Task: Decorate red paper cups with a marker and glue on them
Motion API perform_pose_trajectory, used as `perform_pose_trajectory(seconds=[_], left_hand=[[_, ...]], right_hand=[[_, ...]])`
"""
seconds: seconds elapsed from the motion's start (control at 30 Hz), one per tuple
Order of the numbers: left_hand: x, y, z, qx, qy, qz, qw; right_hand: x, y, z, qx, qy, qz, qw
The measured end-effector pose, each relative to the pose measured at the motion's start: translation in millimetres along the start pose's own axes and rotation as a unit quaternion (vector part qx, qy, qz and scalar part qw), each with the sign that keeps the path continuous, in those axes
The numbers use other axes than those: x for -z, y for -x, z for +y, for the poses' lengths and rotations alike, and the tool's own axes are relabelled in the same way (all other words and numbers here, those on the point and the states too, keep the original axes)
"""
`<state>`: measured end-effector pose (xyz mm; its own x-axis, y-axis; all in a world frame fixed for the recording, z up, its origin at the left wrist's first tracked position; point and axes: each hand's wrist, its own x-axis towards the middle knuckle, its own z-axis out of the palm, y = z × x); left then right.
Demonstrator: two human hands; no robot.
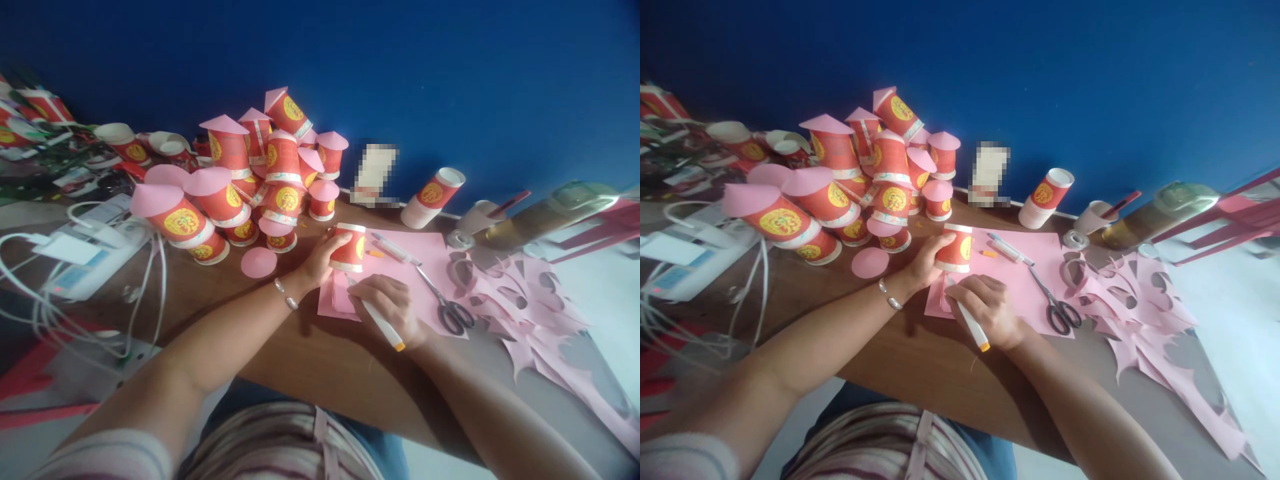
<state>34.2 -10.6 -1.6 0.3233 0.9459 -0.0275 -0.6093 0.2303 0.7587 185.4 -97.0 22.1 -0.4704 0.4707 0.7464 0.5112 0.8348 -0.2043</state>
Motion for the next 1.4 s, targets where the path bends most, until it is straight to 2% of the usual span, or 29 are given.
perform_pose_trajectory(seconds=[0.23,0.43,0.77,1.1,1.4], left_hand=[[-3.0,2.3,2.3,0.0,0.005,0.012,1.0],[-4.0,3.2,3.8,-0.004,-0.005,0.029,1.0],[-2.7,1.2,3.6,-0.006,-0.024,-0.008,1.0],[-7.7,5.6,7.5,-0.017,-0.049,-0.011,0.999],[-5.1,4.4,6.1,-0.019,-0.063,-0.011,0.998]], right_hand=[[-0.9,1.1,0.7,0.043,0.027,-0.017,0.999],[-1.3,1.1,1.4,0.049,0.032,-0.024,0.998],[-1.9,2.3,6.3,-0.023,0.017,0.039,0.999],[-3.0,3.1,6.9,-0.036,0.007,0.029,0.999],[-4.3,5.4,7.9,-0.033,-0.005,0.021,0.999]])
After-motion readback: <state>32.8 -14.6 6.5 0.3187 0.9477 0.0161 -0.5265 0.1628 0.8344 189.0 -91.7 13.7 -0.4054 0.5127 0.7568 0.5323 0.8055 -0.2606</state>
